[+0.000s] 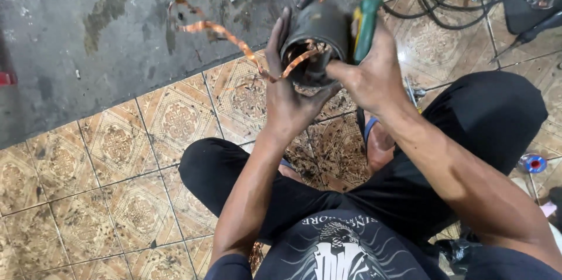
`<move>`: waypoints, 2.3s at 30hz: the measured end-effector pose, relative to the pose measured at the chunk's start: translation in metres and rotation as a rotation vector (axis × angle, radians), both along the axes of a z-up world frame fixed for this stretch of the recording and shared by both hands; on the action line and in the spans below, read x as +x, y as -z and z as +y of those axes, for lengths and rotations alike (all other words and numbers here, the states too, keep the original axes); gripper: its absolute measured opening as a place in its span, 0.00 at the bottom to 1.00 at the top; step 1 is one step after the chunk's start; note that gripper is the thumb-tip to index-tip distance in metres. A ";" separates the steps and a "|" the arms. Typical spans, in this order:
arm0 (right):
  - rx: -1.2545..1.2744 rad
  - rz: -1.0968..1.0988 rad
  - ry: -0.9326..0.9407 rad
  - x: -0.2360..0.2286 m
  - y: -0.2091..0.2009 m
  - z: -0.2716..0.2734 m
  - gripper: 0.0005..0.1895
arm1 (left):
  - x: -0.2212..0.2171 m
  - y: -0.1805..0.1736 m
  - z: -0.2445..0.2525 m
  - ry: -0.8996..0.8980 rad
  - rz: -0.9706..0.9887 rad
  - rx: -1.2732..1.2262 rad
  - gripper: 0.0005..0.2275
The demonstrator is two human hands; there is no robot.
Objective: The person sits on the floor and uses pliers to pull and strip copper wire from a cylindrical metal component. They repeatedly grip the wire with the pliers and pull it out, creating a pile of copper scraps on the floor.
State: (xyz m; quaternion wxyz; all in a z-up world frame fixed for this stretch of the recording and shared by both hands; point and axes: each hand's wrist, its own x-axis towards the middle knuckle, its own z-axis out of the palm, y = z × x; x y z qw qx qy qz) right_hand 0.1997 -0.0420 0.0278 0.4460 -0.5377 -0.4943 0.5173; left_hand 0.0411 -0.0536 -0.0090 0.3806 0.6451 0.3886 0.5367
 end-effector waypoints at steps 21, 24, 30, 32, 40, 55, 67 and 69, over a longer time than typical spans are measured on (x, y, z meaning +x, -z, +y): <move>0.845 -0.888 -0.256 -0.007 0.015 -0.015 0.50 | -0.017 -0.051 0.034 0.245 -0.154 -0.849 0.36; 0.688 -0.991 -0.386 -0.015 0.004 -0.011 0.58 | -0.009 -0.037 0.040 0.098 -0.259 -1.035 0.28; 0.259 -0.550 -0.391 -0.013 -0.032 -0.003 0.47 | -0.007 -0.024 0.042 -0.050 -0.630 -1.122 0.39; 0.170 -0.521 -0.331 -0.009 -0.046 -0.007 0.49 | -0.017 -0.040 0.041 -0.106 -0.733 -1.150 0.48; -0.294 0.519 -0.044 0.041 -0.004 -0.033 0.14 | -0.051 -0.011 0.044 -0.318 -1.250 -0.878 0.32; -0.621 0.556 -0.369 -0.011 0.034 -0.049 0.17 | -0.065 0.007 0.040 -0.337 -1.277 -0.580 0.25; -0.530 0.488 -0.306 -0.019 -0.004 -0.046 0.22 | -0.060 -0.010 0.048 -0.357 -1.351 -0.567 0.29; -0.498 0.456 -0.308 -0.015 -0.007 -0.046 0.22 | -0.062 -0.012 0.051 -0.344 -1.407 -0.522 0.22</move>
